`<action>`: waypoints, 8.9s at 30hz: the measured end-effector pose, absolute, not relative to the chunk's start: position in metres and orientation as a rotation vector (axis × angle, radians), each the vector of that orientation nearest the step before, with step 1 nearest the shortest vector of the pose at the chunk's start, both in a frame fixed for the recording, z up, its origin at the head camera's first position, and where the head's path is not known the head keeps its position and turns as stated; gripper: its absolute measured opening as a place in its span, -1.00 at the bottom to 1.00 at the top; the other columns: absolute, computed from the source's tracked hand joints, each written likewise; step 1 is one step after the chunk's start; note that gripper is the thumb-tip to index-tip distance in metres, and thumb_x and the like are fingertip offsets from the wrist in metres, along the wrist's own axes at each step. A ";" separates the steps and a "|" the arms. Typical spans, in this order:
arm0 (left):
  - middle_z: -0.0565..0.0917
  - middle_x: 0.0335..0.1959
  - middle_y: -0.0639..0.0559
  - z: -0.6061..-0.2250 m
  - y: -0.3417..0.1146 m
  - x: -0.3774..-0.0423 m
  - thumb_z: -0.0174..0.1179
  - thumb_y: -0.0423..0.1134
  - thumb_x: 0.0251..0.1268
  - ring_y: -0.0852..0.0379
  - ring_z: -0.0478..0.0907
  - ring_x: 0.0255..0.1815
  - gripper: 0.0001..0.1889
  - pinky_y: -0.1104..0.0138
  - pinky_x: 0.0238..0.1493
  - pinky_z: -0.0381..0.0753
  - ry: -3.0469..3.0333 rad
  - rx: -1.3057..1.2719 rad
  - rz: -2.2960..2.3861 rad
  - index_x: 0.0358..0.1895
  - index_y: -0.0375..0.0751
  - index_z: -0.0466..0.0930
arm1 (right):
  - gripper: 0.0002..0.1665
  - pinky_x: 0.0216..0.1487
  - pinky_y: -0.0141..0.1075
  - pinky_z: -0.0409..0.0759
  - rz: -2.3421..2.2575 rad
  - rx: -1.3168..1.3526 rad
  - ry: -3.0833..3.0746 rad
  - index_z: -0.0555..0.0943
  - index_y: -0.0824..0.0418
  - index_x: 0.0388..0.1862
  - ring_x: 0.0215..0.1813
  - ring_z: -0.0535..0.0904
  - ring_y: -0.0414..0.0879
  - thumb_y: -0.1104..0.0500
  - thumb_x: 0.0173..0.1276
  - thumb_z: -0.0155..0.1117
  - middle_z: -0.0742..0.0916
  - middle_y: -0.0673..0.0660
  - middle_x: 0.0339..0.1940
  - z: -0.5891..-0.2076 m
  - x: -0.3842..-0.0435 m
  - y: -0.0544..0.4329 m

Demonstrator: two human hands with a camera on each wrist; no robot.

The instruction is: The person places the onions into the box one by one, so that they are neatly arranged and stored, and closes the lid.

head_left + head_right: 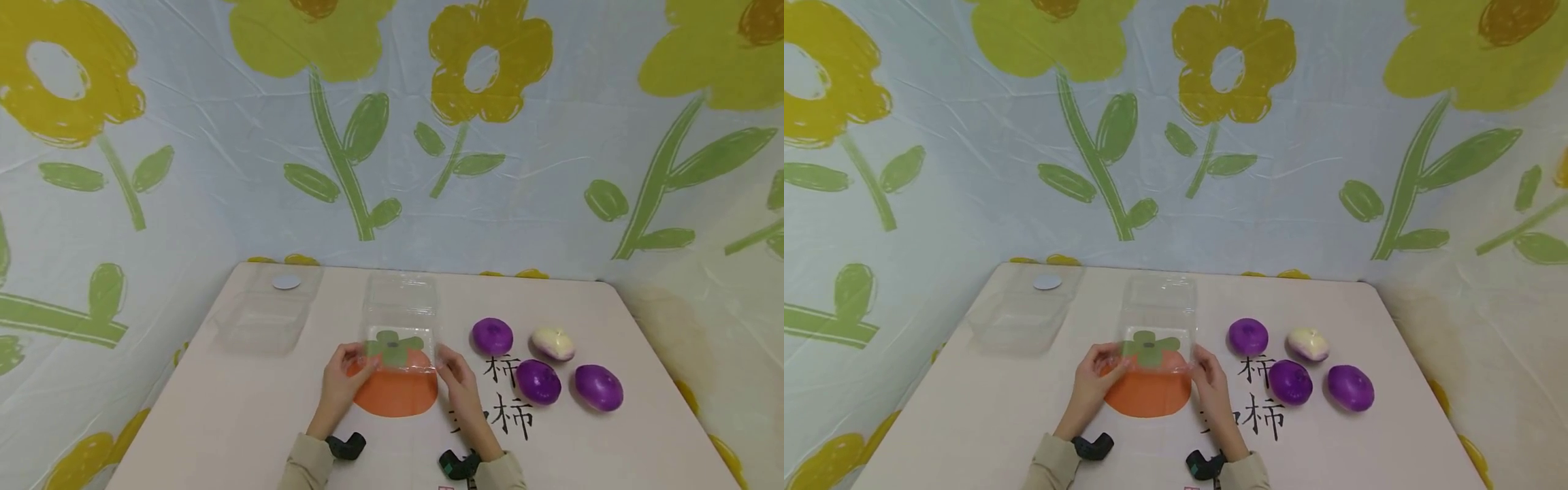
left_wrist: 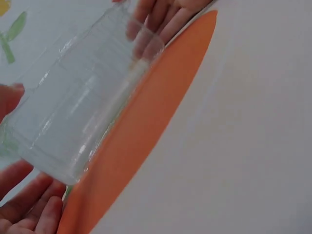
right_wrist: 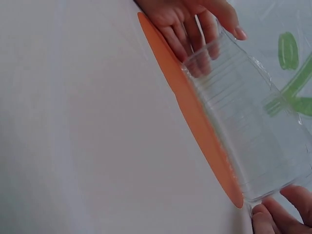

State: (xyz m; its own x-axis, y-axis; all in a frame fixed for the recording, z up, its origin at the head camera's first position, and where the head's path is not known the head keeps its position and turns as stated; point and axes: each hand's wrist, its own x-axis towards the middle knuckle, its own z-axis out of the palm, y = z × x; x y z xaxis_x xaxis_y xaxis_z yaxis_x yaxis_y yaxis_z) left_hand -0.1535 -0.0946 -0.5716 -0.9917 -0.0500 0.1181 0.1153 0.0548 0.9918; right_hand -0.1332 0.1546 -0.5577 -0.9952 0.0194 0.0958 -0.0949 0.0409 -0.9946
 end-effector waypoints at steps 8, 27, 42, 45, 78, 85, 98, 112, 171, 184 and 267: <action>0.58 0.09 -0.34 -0.572 -0.103 -0.155 0.49 -0.34 0.08 -0.18 0.54 0.17 -0.48 0.09 0.28 0.49 -2.312 -0.203 -1.961 0.07 -0.48 0.49 | -0.70 0.25 -0.55 0.40 2.121 0.075 -2.122 0.46 0.55 0.04 0.42 0.35 0.25 0.28 0.54 0.06 0.51 0.38 0.33 -0.558 -0.132 0.155; 0.22 0.55 0.03 -0.575 -0.108 -0.157 0.47 -0.15 0.15 -0.03 0.07 0.57 -0.15 0.14 0.51 0.11 -2.341 -0.506 -1.695 0.50 -0.20 0.25 | -0.72 0.22 -0.50 0.48 2.089 0.078 -2.072 0.43 0.52 0.11 0.26 0.50 0.17 0.40 0.49 0.06 0.58 0.40 0.19 -0.559 -0.132 0.154; 0.23 0.52 -0.20 -0.580 -0.100 -0.163 0.45 -0.36 0.12 -0.27 -0.06 0.57 -0.23 -0.08 0.54 -0.11 -2.290 -0.573 -1.635 0.44 -0.32 0.33 | -0.81 -0.07 -0.55 0.60 1.652 0.025 -1.933 0.47 0.63 -0.05 -0.09 0.63 0.27 0.56 0.38 0.10 0.69 0.48 -0.15 -0.508 -0.129 0.158; 0.22 0.51 -0.28 -0.581 -0.099 -0.164 0.44 -0.42 0.10 -0.36 -0.10 0.56 -0.21 -0.26 0.47 -0.20 -2.266 -0.580 -1.653 0.44 -0.36 0.31 | -0.83 -0.01 -0.51 0.59 1.591 0.032 -1.844 0.48 0.64 -0.08 -0.08 0.63 0.17 0.59 0.36 0.07 0.67 0.49 -0.16 -0.500 -0.136 0.166; 0.23 0.54 0.08 -0.581 -0.107 -0.160 0.45 -0.13 0.17 -0.06 -0.09 0.61 -0.21 0.09 0.56 -0.18 -2.336 -0.545 -1.688 0.47 -0.20 0.32 | 0.04 0.40 0.21 0.20 1.530 -0.532 -2.044 0.14 0.24 0.48 0.42 0.24 0.27 0.31 0.08 0.50 0.32 0.36 0.43 -0.558 -0.179 0.203; 0.24 0.54 0.04 -0.580 -0.107 -0.159 0.46 -0.15 0.17 -0.10 -0.08 0.60 -0.21 0.01 0.54 -0.15 -2.334 -0.542 -1.684 0.47 -0.20 0.33 | 0.03 0.40 0.22 0.19 1.558 -0.557 -2.045 0.12 0.20 0.49 0.43 0.24 0.26 0.28 0.12 0.48 0.30 0.34 0.45 -0.557 -0.177 0.203; 0.25 0.49 -0.28 -0.545 -0.103 -0.148 0.44 -0.36 0.13 -0.38 -0.06 0.55 -0.24 -0.08 0.48 -0.15 -2.270 -0.591 -1.737 0.43 -0.36 0.33 | 0.06 0.44 0.17 0.18 1.673 -0.561 -2.043 0.02 0.22 0.55 0.46 0.21 0.28 0.30 0.18 0.42 0.25 0.37 0.49 -0.536 -0.185 0.206; 0.24 0.51 -0.24 -0.544 -0.104 -0.147 0.44 -0.34 0.15 -0.33 -0.07 0.56 -0.24 -0.10 0.49 -0.14 -2.274 -0.585 -1.750 0.45 -0.29 0.32 | 0.05 0.45 0.10 0.20 1.668 -0.493 -2.002 0.08 0.23 0.51 0.46 0.22 0.23 0.34 0.13 0.46 0.27 0.34 0.47 -0.504 -0.190 0.206; 0.26 0.53 -0.03 -0.583 -0.107 -0.162 0.47 -0.27 0.12 -0.19 -0.07 0.59 -0.22 -0.31 0.43 -0.04 -2.282 -0.587 -1.695 0.46 -0.14 0.35 | 0.00 0.17 0.10 0.58 1.373 0.099 -2.586 0.28 0.35 0.25 0.14 0.56 0.20 0.12 -0.06 0.68 0.50 0.31 0.14 -0.506 -0.172 0.070; 0.24 0.51 -0.22 -0.551 -0.104 -0.149 0.44 -0.35 0.14 -0.34 -0.10 0.56 -0.26 -0.34 0.41 -0.08 -2.279 -0.586 -1.747 0.42 -0.35 0.34 | -0.01 -0.04 0.04 0.69 1.176 0.037 -2.818 0.30 0.34 0.19 -0.07 0.64 0.19 0.10 -0.12 0.72 0.57 0.30 0.01 -0.513 -0.181 0.057; 0.27 0.52 -0.05 -0.582 -0.108 -0.162 0.47 -0.21 0.14 -0.27 -0.06 0.57 -0.25 -0.35 0.42 -0.16 -2.300 -0.584 -1.661 0.43 -0.13 0.39 | -0.11 0.40 -0.62 0.12 1.351 -0.136 -2.319 0.37 0.30 0.39 0.44 0.24 -0.38 0.45 0.07 0.52 0.49 0.23 0.35 -0.499 -0.097 0.291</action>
